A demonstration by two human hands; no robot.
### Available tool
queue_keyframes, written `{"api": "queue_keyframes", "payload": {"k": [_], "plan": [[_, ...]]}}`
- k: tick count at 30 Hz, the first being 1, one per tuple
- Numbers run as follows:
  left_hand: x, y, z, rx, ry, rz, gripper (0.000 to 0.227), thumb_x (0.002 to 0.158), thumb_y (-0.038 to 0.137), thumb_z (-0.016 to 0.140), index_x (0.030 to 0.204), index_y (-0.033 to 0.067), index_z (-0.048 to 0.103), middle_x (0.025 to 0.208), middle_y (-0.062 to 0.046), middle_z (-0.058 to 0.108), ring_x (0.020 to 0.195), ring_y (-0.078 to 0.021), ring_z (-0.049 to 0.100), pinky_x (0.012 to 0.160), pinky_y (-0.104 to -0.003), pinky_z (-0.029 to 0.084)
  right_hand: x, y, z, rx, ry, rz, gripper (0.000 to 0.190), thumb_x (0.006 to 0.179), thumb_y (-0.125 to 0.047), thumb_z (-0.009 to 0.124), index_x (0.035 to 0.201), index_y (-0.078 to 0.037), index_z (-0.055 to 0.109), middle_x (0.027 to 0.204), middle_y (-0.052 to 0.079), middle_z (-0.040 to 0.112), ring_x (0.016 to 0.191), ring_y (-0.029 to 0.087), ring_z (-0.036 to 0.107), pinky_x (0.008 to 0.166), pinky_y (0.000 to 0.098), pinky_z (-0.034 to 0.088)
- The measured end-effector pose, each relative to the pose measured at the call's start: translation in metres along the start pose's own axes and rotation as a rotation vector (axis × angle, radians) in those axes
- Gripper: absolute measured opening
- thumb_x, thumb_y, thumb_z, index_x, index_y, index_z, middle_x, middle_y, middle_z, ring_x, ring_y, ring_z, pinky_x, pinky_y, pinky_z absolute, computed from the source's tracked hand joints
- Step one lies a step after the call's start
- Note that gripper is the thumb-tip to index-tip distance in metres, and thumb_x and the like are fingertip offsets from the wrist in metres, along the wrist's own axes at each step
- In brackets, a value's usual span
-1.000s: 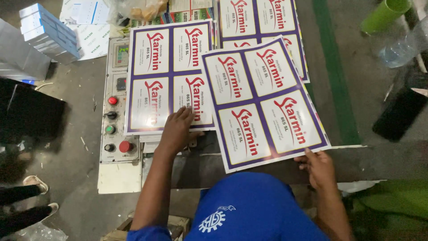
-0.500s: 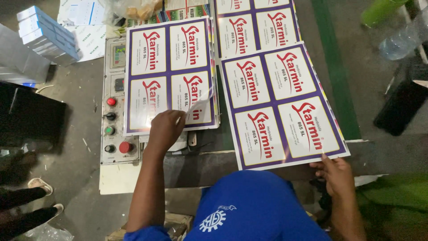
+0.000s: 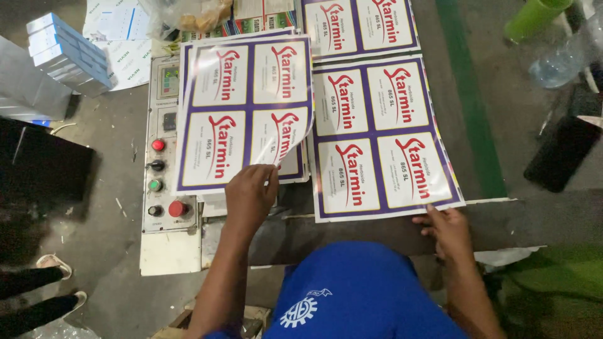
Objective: The person stands at a workbench and repeatedly picks up printed paper sheets from a pile on the left, then places them onto a growing stack on the right. The hands move the sheets one by one, aligning them as they are added to the new pile.
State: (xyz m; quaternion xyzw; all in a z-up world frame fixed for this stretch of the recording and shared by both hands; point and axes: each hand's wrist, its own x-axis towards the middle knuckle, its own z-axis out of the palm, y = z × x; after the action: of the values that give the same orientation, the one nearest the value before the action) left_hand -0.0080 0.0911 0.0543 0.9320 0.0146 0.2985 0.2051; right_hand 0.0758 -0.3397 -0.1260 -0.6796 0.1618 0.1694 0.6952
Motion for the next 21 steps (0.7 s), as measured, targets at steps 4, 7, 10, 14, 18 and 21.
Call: {"api": "queue_keyframes", "payload": {"k": [4, 7, 10, 14, 18, 21], "plan": [[-0.005, 0.004, 0.013, -0.007, -0.075, -0.085, 0.005, 0.090, 0.010, 0.075, 0.092, 0.0062, 0.075, 0.087, -0.012, 0.075, 0.077, -0.0306, 0.072, 0.067, -0.042, 0.057, 0.033, -0.006, 0.019, 0.032, -0.005, -0.041, 0.028, 0.102, -0.017, 0.062, 0.126, -0.002, 0.062, 0.108, 0.011, 0.073, 0.081, 0.021, 0.073, 0.054, 0.0293, 0.051], [-0.008, 0.008, 0.015, -0.002, -0.078, -0.072, 0.004, 0.090, 0.011, 0.076, 0.090, 0.0064, 0.075, 0.086, -0.011, 0.075, 0.080, -0.0318, 0.072, 0.067, -0.043, 0.056, 0.045, -0.011, 0.025, 0.002, -0.006, -0.032, 0.029, 0.102, -0.018, 0.061, 0.125, -0.001, 0.061, 0.109, 0.014, 0.074, 0.082, 0.021, 0.075, 0.053, 0.0300, 0.053], [-0.016, 0.011, 0.019, -0.021, -0.043, -0.088, 0.006, 0.088, 0.012, 0.076, 0.091, 0.0063, 0.075, 0.089, -0.012, 0.076, 0.082, -0.0317, 0.073, 0.069, -0.044, 0.057, 0.037, -0.017, 0.027, -0.001, -0.022, 0.035, 0.033, 0.104, -0.022, 0.058, 0.129, -0.001, 0.060, 0.109, 0.016, 0.075, 0.082, 0.022, 0.074, 0.056, 0.0304, 0.054], [-0.023, 0.033, 0.036, -0.232, -0.120, 0.026, 0.010, 0.088, 0.011, 0.074, 0.095, 0.0042, 0.073, 0.095, -0.013, 0.075, 0.087, -0.0320, 0.073, 0.074, -0.043, 0.058, 0.012, -0.015, 0.040, -0.115, -0.166, 0.074, 0.039, 0.100, -0.024, 0.060, 0.136, -0.007, 0.062, 0.111, 0.014, 0.076, 0.085, 0.021, 0.073, 0.059, 0.0310, 0.054], [-0.037, 0.059, 0.076, -0.368, -0.271, 0.148, 0.009, 0.090, 0.012, 0.073, 0.094, 0.0046, 0.072, 0.096, -0.013, 0.076, 0.092, -0.0316, 0.074, 0.078, -0.043, 0.059, -0.010, -0.026, 0.072, -0.179, -0.541, -0.012, 0.040, 0.095, -0.025, 0.062, 0.132, -0.008, 0.064, 0.113, 0.012, 0.078, 0.084, 0.017, 0.074, 0.060, 0.0290, 0.055], [-0.040, 0.076, 0.100, -0.309, -0.441, 0.279, 0.010, 0.092, 0.016, 0.073, 0.091, 0.0055, 0.071, 0.094, -0.013, 0.074, 0.095, -0.0321, 0.074, 0.083, -0.044, 0.059, -0.004, -0.001, 0.078, 0.043, -0.650, 0.015, 0.034, 0.098, -0.024, 0.063, 0.123, -0.001, 0.067, 0.109, 0.010, 0.076, 0.088, 0.015, 0.074, 0.059, 0.0297, 0.057]]}}
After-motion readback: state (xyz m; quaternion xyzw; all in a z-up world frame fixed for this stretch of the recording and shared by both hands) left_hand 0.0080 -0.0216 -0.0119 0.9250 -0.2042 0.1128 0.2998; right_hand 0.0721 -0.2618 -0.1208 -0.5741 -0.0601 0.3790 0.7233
